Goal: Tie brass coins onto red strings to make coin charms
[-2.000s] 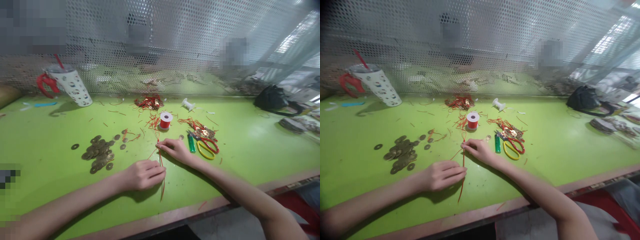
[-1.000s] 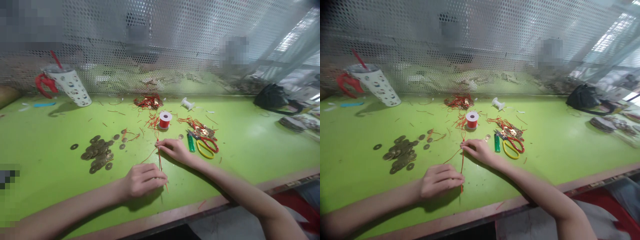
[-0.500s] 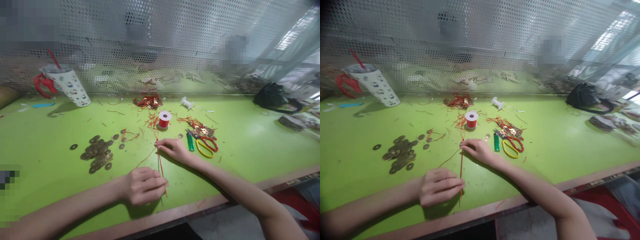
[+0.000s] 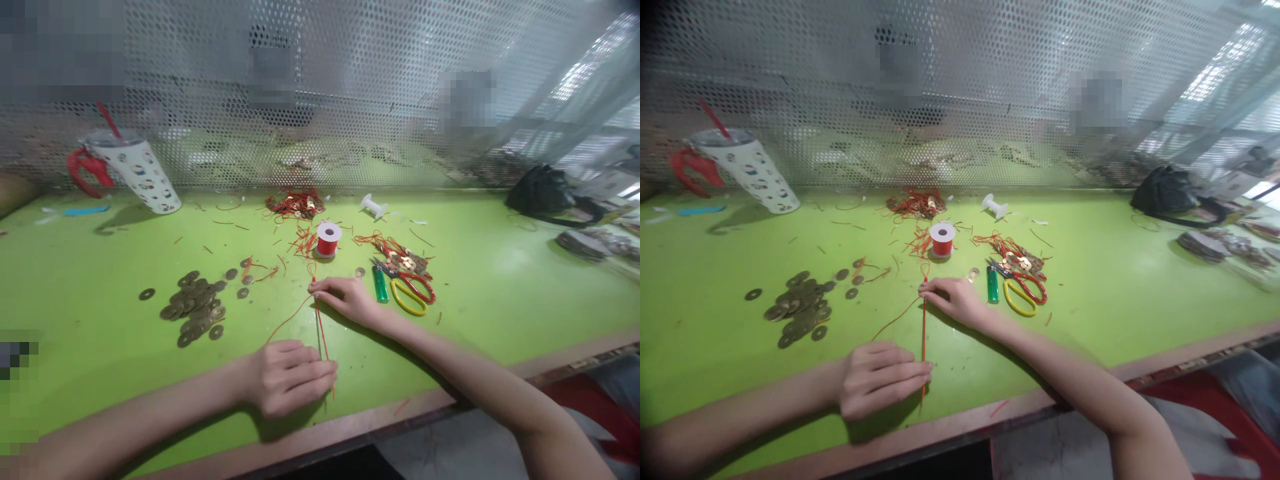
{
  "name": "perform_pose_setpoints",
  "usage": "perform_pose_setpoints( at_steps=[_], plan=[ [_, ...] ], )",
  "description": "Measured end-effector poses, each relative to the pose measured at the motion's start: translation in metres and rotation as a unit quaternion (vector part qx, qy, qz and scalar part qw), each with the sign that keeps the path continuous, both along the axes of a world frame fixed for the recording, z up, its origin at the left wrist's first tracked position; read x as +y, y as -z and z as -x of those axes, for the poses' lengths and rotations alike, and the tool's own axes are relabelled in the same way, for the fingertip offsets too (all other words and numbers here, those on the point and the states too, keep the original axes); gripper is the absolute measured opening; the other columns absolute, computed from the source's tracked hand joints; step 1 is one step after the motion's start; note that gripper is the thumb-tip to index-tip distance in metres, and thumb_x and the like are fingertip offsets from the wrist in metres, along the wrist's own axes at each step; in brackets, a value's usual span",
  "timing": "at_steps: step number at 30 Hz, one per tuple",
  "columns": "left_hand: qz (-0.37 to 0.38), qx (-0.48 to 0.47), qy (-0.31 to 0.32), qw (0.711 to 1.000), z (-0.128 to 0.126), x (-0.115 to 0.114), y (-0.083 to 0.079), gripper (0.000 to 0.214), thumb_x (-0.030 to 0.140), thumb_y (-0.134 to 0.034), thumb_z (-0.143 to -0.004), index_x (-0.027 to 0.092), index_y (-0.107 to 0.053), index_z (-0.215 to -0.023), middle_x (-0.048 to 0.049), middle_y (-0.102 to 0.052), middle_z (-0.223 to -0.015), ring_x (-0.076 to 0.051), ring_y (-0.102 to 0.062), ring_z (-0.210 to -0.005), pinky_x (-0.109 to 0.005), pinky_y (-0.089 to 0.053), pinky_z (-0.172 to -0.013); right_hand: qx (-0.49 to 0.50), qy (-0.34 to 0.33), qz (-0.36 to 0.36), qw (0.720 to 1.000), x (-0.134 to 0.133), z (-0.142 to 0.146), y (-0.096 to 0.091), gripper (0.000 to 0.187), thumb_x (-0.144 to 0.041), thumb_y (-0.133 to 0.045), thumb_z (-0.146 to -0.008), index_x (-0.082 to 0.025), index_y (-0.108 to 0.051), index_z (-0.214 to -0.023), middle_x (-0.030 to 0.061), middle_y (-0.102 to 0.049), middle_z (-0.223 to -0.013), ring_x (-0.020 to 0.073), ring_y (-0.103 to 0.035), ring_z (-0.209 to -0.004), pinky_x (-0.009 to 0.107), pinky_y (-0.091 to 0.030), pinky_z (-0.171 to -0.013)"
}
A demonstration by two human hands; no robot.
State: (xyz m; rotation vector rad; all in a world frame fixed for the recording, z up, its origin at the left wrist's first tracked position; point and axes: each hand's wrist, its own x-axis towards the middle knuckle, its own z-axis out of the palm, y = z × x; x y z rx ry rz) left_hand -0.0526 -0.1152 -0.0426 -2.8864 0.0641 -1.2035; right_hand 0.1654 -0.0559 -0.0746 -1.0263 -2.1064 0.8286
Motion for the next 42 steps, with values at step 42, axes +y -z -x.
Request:
perform_pose_setpoints(
  at_steps=[42],
  plan=[
    [0.717, -0.13, -0.133, 0.672, -0.017, 0.019, 0.005, 0.036, 0.032, -0.077, -0.085, 0.018, -0.055, -0.109, -0.0033, -0.079, -0.086, -0.021, -0.079, -0.076, -0.034, -0.066, -0.073, 0.338, -0.039, 0.386, 0.858, -0.023, 0.004, -0.022, 0.04, -0.05, -0.075, -0.085, -0.02, -0.058, -0.105, -0.0084, -0.046, -0.059, 0.0099, -0.036, -0.053, 0.025, -0.029, -0.055]
  ],
)
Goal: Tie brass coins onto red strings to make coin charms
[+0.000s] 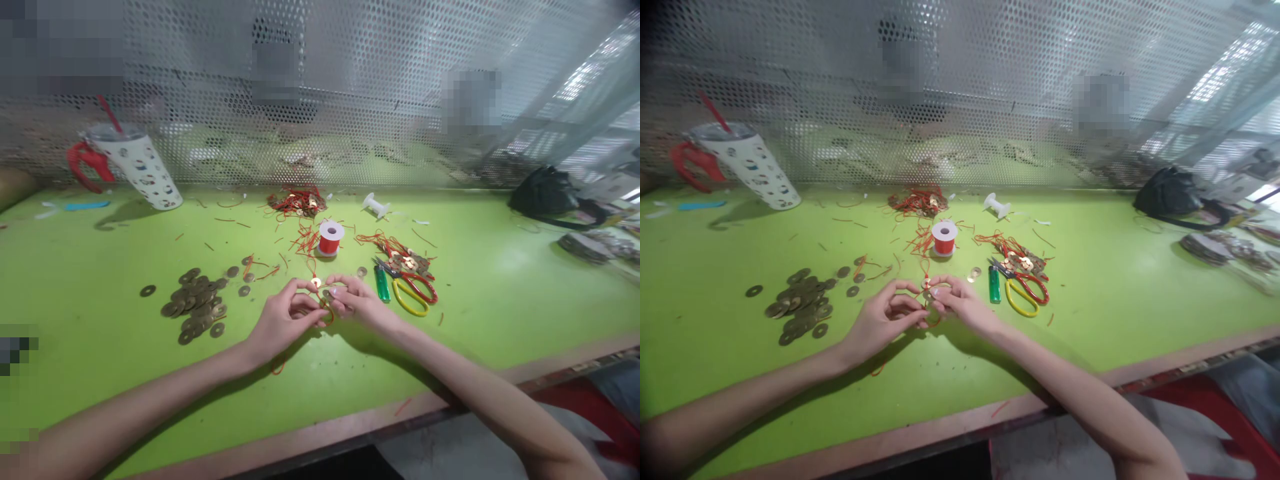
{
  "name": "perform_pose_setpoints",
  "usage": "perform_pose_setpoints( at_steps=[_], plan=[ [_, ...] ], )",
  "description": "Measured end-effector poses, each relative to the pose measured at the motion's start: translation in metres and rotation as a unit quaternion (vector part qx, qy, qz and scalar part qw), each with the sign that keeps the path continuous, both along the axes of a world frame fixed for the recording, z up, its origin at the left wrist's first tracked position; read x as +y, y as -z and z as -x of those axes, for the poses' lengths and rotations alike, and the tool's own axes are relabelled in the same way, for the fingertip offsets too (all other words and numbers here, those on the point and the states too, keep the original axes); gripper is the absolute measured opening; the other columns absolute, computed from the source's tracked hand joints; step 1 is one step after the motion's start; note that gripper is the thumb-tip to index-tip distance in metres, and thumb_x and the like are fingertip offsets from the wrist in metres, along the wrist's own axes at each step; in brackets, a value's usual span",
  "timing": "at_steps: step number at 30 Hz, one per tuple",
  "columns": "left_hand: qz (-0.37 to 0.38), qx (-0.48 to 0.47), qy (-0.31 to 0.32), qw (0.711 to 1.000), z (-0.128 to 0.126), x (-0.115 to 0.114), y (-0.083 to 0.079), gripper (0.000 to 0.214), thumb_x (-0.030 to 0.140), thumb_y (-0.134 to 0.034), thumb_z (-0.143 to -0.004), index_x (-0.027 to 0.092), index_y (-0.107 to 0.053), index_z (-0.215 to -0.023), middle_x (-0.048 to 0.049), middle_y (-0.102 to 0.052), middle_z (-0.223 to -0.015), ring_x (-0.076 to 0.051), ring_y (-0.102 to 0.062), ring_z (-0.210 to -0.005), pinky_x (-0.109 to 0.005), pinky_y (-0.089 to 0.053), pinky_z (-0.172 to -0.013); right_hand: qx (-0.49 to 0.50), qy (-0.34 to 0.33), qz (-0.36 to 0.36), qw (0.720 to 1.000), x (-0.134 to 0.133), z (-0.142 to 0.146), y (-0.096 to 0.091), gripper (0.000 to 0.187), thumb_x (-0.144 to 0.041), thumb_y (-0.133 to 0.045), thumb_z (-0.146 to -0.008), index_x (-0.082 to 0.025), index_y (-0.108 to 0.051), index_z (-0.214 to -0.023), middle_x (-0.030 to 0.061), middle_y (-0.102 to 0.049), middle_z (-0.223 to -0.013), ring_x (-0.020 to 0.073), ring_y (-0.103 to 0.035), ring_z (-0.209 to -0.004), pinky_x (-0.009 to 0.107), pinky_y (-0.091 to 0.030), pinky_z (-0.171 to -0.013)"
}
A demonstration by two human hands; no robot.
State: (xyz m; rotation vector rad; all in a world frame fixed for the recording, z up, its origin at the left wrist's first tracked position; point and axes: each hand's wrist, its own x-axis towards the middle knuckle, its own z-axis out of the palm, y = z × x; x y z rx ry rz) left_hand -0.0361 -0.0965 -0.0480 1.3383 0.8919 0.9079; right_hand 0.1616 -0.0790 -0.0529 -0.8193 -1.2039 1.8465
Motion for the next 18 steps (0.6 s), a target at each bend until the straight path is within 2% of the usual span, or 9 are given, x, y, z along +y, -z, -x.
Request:
perform_pose_setpoints(
  at_steps=[8, 14, 18],
  plan=[
    [-0.018, 0.0, 0.007, 1.0, 0.0005, 0.0017, 0.0021, 0.031, 0.029, -0.075, -0.086, 0.018, -0.056, -0.107, -0.0041, -0.079, -0.088, -0.021, -0.079, -0.078, -0.033, -0.066, -0.073, -0.013, -0.018, 0.013, 1.0, -0.0035, 0.0011, 0.0002, 0.04, -0.048, -0.075, -0.085, -0.023, -0.054, -0.108, -0.0085, -0.047, -0.062, 0.0118, -0.042, -0.056, 0.028, -0.038, -0.062],
    [-0.097, -0.002, 0.014, 0.995, 0.0019, 0.0016, 0.0044, 0.013, 0.023, -0.072, -0.089, 0.018, -0.064, -0.098, -0.001, -0.077, -0.085, -0.016, -0.077, -0.073, -0.028, -0.066, -0.071, -0.085, -0.03, -0.031, 0.995, -0.0069, 0.0001, 0.0002, 0.037, -0.049, -0.068, -0.092, -0.023, -0.053, -0.114, -0.0081, -0.045, -0.064, 0.0128, -0.042, -0.058, 0.028, -0.031, -0.06],
    [-0.125, 0.006, 0.011, 0.992, 0.0028, 0.0016, 0.008, 0.007, 0.021, -0.071, -0.089, 0.017, -0.067, -0.094, -0.0013, -0.078, -0.086, -0.015, -0.078, -0.072, -0.025, -0.066, -0.073, -0.1, -0.039, -0.063, 0.992, -0.0085, 0.0017, 0.0021, 0.037, -0.053, -0.058, -0.097, -0.022, -0.051, -0.116, -0.0096, -0.04, -0.061, 0.0123, -0.037, -0.055, 0.028, -0.03, -0.059]
  ],
)
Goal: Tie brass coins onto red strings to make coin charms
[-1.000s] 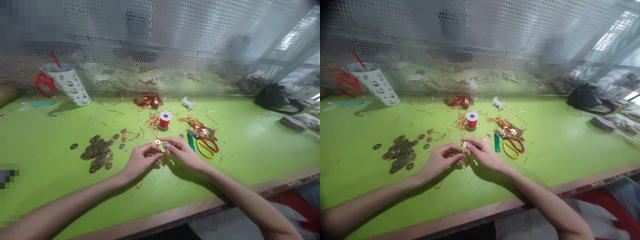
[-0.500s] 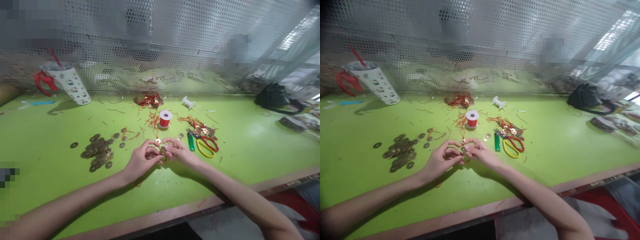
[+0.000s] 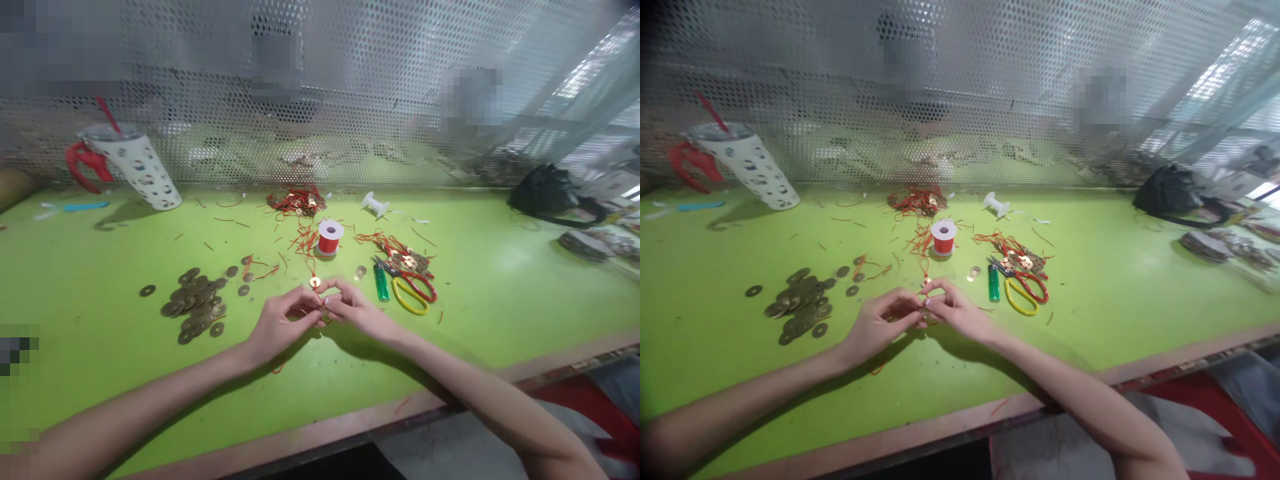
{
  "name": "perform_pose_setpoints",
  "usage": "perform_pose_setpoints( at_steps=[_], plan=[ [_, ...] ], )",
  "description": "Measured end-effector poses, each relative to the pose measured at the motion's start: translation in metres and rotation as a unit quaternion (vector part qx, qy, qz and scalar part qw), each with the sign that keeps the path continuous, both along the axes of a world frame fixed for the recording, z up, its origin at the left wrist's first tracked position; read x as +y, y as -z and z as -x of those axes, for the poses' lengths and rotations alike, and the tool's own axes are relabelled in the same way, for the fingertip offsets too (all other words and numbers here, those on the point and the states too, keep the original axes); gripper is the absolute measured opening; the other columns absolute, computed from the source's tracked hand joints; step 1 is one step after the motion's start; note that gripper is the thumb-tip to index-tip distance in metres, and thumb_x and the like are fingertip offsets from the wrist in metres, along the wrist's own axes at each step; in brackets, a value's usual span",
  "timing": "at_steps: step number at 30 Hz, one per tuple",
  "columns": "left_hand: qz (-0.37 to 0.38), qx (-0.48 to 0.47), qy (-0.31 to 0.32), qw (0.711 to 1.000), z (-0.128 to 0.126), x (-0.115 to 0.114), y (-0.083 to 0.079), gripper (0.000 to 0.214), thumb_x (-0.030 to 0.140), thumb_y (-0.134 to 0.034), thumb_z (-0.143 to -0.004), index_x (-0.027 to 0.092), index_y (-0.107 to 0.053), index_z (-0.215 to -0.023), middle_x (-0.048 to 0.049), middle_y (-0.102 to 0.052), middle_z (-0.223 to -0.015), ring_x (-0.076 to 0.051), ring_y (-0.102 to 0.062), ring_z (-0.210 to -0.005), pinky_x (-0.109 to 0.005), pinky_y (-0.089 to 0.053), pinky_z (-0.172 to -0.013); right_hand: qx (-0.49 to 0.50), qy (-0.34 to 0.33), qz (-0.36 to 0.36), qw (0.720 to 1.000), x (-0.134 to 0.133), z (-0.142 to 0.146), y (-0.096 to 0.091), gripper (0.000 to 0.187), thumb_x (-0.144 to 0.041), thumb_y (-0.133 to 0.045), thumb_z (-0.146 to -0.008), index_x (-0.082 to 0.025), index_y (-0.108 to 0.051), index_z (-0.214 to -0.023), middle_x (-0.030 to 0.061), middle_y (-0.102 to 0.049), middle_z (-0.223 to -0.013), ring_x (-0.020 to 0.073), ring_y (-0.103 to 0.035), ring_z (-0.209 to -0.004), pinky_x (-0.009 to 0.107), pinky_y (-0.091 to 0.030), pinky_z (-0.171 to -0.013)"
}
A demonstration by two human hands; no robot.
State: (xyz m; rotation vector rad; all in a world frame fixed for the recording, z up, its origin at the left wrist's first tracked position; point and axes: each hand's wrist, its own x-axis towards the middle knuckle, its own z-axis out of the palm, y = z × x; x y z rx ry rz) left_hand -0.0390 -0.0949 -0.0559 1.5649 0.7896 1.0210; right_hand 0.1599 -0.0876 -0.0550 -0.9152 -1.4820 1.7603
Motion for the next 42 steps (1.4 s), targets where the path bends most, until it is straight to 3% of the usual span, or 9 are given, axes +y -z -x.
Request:
perform_pose_setpoints(
  at_steps=[4, 7, 10, 18, 22, 26, 31, 33, 42],
  plan=[
    [-0.029, 0.005, -0.017, 0.999, 0.001, 0.001, 0.002, 0.006, 0.019, -0.071, -0.089, 0.018, -0.068, -0.094, -0.0006, -0.077, -0.086, -0.015, -0.077, -0.073, -0.025, -0.066, -0.074, -0.066, 0.056, -0.09, 0.992, 0.0, 0.0, -0.003, 0.029, -0.049, -0.052, -0.101, -0.021, -0.056, -0.105, -0.0035, -0.051, -0.072, 0.0138, -0.046, -0.064, 0.029, -0.036, -0.062],
    [-0.066, 0.031, -0.029, 0.997, 0.002, 0.002, 0.002, 0.006, 0.018, -0.071, -0.089, 0.018, -0.069, -0.095, -0.0004, -0.077, -0.087, -0.014, -0.077, -0.075, -0.025, -0.065, -0.075, -0.105, 0.09, -0.173, 0.975, -0.001, 0.0, -0.006, 0.023, -0.042, -0.056, -0.099, -0.019, -0.059, -0.095, 0.0019, -0.06, -0.085, 0.0156, -0.054, -0.075, 0.03, -0.041, -0.067],
    [-0.095, 0.052, -0.038, 0.993, 0.003, 0.002, 0.004, 0.007, 0.018, -0.071, -0.088, 0.018, -0.07, -0.095, -0.0004, -0.077, -0.087, -0.014, -0.076, -0.077, -0.025, -0.064, -0.076, -0.139, 0.102, -0.228, 0.958, -0.003, 0.0, -0.005, 0.019, -0.037, -0.064, -0.095, -0.019, -0.061, -0.089, 0.0016, -0.062, -0.083, 0.0144, -0.053, -0.071, 0.027, -0.039, -0.062],
    [-0.019, 0.047, -0.016, 0.999, 0.002, 0.002, 0.002, 0.012, 0.028, -0.072, -0.09, 0.019, -0.068, -0.094, -0.0022, -0.077, -0.088, -0.017, -0.076, -0.079, -0.03, -0.065, -0.077, -0.162, 0.093, -0.268, 0.945, -0.005, 0.002, -0.004, 0.018, -0.033, -0.058, -0.099, -0.02, -0.06, -0.087, 0.003, -0.061, -0.082, 0.0162, -0.052, -0.071, 0.03, -0.038, -0.064],
    [-0.041, 0.07, 0.004, 0.997, 0.003, 0.003, 0.002, 0.019, 0.031, -0.076, -0.087, 0.018, -0.069, -0.1, -0.0034, -0.077, -0.091, -0.017, -0.074, -0.081, -0.028, -0.062, -0.075, -0.146, 0.104, -0.264, 0.948, -0.006, 0.002, -0.003, 0.018, -0.034, -0.054, -0.1, -0.022, -0.057, -0.088, 0.0034, -0.06, -0.084, 0.0175, -0.052, -0.074, 0.032, -0.041, -0.069],
    [-0.127, 0.122, 0.037, 0.984, 0.009, 0.004, 0.004, 0.02, 0.033, -0.076, -0.089, 0.018, -0.07, -0.101, -0.0027, -0.076, -0.088, -0.013, -0.068, -0.067, -0.023, -0.056, -0.062, -0.06, 0.118, -0.214, 0.968, -0.01, 0.002, -0.007, 0.019, -0.04, -0.056, -0.101, -0.022, -0.056, -0.093, 0.0062, -0.061, -0.095, 0.0186, -0.057, -0.083, 0.034, -0.046, -0.074],
    [-0.337, 0.235, 0.059, 0.91, 0.016, 0.01, 0.011, 0.011, 0.026, -0.06, -0.099, 0.019, -0.069, -0.096, -0.0026, -0.074, -0.078, -0.014, -0.066, -0.064, -0.023, -0.049, -0.061, 0.049, 0.049, -0.091, 0.993, -0.013, 0.0, -0.011, 0.027, -0.049, -0.055, -0.101, -0.022, -0.052, -0.095, 0.0039, -0.066, -0.088, 0.0155, -0.06, -0.073, 0.031, -0.048, -0.067],
    [-0.382, 0.249, 0.077, 0.887, 0.018, 0.014, 0.013, 0.014, 0.023, -0.055, -0.101, 0.019, -0.068, -0.097, -0.0043, -0.075, -0.083, -0.015, -0.068, -0.07, -0.024, -0.05, -0.064, 0.057, 0.015, -0.068, 0.996, -0.014, 0.0, -0.01, 0.029, -0.05, -0.057, -0.101, -0.022, -0.051, -0.095, 0.0008, -0.065, -0.08, 0.0142, -0.058, -0.068, 0.03, -0.047, -0.066],
    [-0.431, 0.281, 0.097, 0.852, 0.029, 0.036, 0.008, 0.019, 0.025, -0.051, -0.103, 0.019, -0.068, -0.097, -0.0054, -0.072, -0.081, -0.017, -0.066, -0.072, -0.023, -0.05, -0.06, 0.017, -0.078, -0.017, 0.997, -0.015, 0.001, 0.0, 0.032, -0.051, -0.061, -0.098, -0.021, -0.053, -0.093, -0.0031, -0.059, -0.072, 0.0117, -0.051, -0.063, 0.027, -0.04, -0.062]
  ],
)
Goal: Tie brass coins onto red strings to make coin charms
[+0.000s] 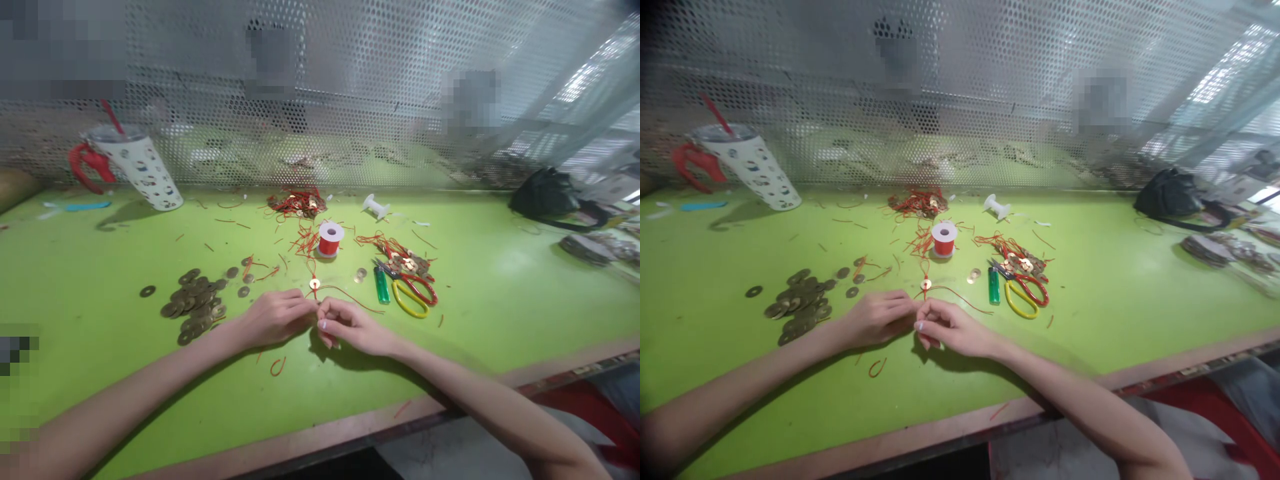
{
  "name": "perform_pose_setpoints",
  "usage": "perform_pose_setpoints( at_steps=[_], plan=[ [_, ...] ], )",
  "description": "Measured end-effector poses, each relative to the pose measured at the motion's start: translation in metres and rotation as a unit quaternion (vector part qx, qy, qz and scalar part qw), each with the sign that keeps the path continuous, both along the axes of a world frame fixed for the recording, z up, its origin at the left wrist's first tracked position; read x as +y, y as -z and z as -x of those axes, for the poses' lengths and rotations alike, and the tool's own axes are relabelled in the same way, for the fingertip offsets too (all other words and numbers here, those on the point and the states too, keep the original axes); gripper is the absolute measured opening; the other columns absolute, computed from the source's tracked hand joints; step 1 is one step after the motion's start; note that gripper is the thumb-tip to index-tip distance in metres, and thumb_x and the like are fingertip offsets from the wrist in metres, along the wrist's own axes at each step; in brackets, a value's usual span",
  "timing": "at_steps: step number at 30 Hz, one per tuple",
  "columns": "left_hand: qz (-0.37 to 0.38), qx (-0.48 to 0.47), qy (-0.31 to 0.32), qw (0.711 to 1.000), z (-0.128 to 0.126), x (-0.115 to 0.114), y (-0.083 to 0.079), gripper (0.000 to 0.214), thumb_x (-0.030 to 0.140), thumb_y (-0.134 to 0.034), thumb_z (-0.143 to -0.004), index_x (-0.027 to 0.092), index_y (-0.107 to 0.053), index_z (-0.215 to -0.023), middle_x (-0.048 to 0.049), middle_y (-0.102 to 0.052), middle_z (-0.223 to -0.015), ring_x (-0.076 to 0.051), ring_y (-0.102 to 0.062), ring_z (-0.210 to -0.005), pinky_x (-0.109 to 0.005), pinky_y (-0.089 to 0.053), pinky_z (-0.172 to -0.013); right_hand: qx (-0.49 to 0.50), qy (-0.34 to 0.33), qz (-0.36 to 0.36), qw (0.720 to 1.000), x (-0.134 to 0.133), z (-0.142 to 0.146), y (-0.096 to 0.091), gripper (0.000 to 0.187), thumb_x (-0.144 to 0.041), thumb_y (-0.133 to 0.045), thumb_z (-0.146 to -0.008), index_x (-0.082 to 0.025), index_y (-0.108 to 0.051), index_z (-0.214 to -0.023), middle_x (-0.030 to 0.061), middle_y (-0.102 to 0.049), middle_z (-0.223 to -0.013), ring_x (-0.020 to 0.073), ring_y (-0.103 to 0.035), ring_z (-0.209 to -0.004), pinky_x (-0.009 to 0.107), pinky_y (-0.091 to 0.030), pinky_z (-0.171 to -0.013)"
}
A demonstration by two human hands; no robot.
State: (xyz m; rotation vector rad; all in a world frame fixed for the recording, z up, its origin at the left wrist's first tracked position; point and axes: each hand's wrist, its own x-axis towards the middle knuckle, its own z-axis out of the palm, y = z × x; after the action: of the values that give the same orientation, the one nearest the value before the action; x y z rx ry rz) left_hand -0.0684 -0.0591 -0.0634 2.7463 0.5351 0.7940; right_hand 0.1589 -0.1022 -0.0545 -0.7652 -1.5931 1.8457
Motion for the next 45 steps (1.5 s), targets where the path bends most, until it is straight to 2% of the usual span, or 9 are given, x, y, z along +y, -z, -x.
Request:
perform_pose_setpoints(
  at_steps=[11, 19, 24, 27, 29, 32, 34, 37, 45],
  plan=[
    [0.004, 0.04, 0.004, 0.999, 0.01, 0.021, 0.003, 0.026, 0.025, -0.054, -0.102, 0.022, -0.067, -0.124, -0.0089, -0.076, -0.116, -0.022, -0.067, -0.101, -0.03, -0.056, -0.083, -0.035, -0.046, 0.003, 0.998, -0.001, 0.001, 0.002, 0.034, -0.051, -0.062, -0.097, -0.019, -0.052, -0.093, -0.0028, -0.058, -0.07, 0.0104, -0.05, -0.062, 0.023, -0.039, -0.059],
    [0.026, 0.043, -0.016, 0.999, 0.01, 0.022, 0.002, 0.029, 0.027, -0.055, -0.102, 0.023, -0.069, -0.127, -0.0092, -0.071, -0.132, -0.023, -0.067, -0.108, -0.039, -0.055, -0.094, -0.129, -0.094, -0.138, 0.977, -0.006, -0.001, -0.003, 0.023, -0.04, -0.068, -0.092, -0.017, -0.067, -0.089, -0.0009, -0.063, -0.071, 0.0104, -0.051, -0.059, 0.022, -0.041, -0.056],
    [0.04, 0.038, -0.025, 0.998, 0.01, 0.023, 0.002, 0.032, 0.025, -0.054, -0.102, 0.024, -0.066, -0.132, -0.0087, -0.069, -0.135, -0.023, -0.067, -0.111, -0.04, -0.055, -0.095, -0.094, -0.137, -0.083, 0.983, -0.006, -0.002, -0.008, 0.027, -0.042, -0.071, -0.09, -0.016, -0.068, -0.087, 0.0015, -0.069, -0.072, 0.0123, -0.061, -0.062, 0.023, -0.048, -0.06],
    [0.028, 0.018, -0.036, 0.999, 0.009, 0.02, 0.002, 0.031, 0.023, -0.054, -0.102, 0.023, -0.066, -0.131, -0.009, -0.071, -0.132, -0.023, -0.067, -0.111, -0.041, -0.055, -0.095, -0.083, -0.096, -0.054, 0.99, -0.002, -0.003, -0.007, 0.03, -0.045, -0.064, -0.096, -0.016, -0.066, -0.086, 0.0024, -0.069, -0.07, 0.0141, -0.065, -0.064, 0.026, -0.051, -0.063],
    [0.007, 0.013, -0.037, 0.999, 0.009, 0.017, 0.004, 0.03, 0.022, -0.055, -0.102, 0.023, -0.068, -0.128, -0.0088, -0.073, -0.129, -0.024, -0.067, -0.109, -0.041, -0.056, -0.093, -0.11, -0.018, -0.106, 0.988, 0.003, -0.004, -0.004, 0.032, -0.042, -0.057, -0.1, -0.017, -0.064, -0.081, 0.0025, -0.069, -0.07, 0.0144, -0.064, -0.065, 0.027, -0.05, -0.066],
    [-0.02, 0.019, -0.03, 0.999, 0.01, 0.014, 0.007, 0.029, 0.02, -0.055, -0.101, 0.023, -0.069, -0.126, -0.0084, -0.073, -0.128, -0.026, -0.068, -0.11, -0.044, -0.057, -0.093, -0.198, 0.11, -0.239, 0.944, 0.012, -0.006, 0.002, 0.027, -0.032, -0.052, -0.101, -0.018, -0.064, -0.081, 0.0044, -0.069, -0.077, 0.0165, -0.062, -0.07, 0.03, -0.047, -0.07],
    [-0.033, 0.03, -0.028, 0.999, 0.01, 0.013, 0.008, 0.031, 0.019, -0.054, -0.101, 0.022, -0.069, -0.128, -0.0088, -0.073, -0.129, -0.028, -0.067, -0.113, -0.047, -0.056, -0.094, -0.247, 0.15, -0.308, 0.906, 0.017, -0.008, 0.006, 0.021, -0.028, -0.053, -0.1, -0.018, -0.064, -0.085, 0.0066, -0.069, -0.083, 0.0191, -0.061, -0.075, 0.033, -0.046, -0.073],
    [-0.051, 0.052, -0.024, 0.997, 0.011, 0.013, 0.008, 0.031, 0.02, -0.052, -0.102, 0.02, -0.068, -0.129, -0.0097, -0.071, -0.131, -0.029, -0.066, -0.118, -0.048, -0.057, -0.096, -0.268, 0.156, -0.364, 0.878, 0.021, -0.009, 0.009, 0.015, -0.024, -0.054, -0.099, -0.019, -0.062, -0.087, 0.0087, -0.067, -0.087, 0.0222, -0.06, -0.082, 0.036, -0.046, -0.078],
    [-0.088, 0.049, -0.007, 0.995, 0.01, 0.012, 0.008, 0.028, 0.024, -0.052, -0.103, 0.016, -0.068, -0.125, -0.0124, -0.071, -0.132, -0.03, -0.066, -0.122, -0.048, -0.058, -0.099, -0.25, 0.107, -0.416, 0.868, 0.016, -0.007, 0.008, 0.007, -0.019, -0.056, -0.098, -0.018, -0.061, -0.094, 0.0098, -0.064, -0.094, 0.0236, -0.06, -0.091, 0.038, -0.049, -0.084]
  ],
)
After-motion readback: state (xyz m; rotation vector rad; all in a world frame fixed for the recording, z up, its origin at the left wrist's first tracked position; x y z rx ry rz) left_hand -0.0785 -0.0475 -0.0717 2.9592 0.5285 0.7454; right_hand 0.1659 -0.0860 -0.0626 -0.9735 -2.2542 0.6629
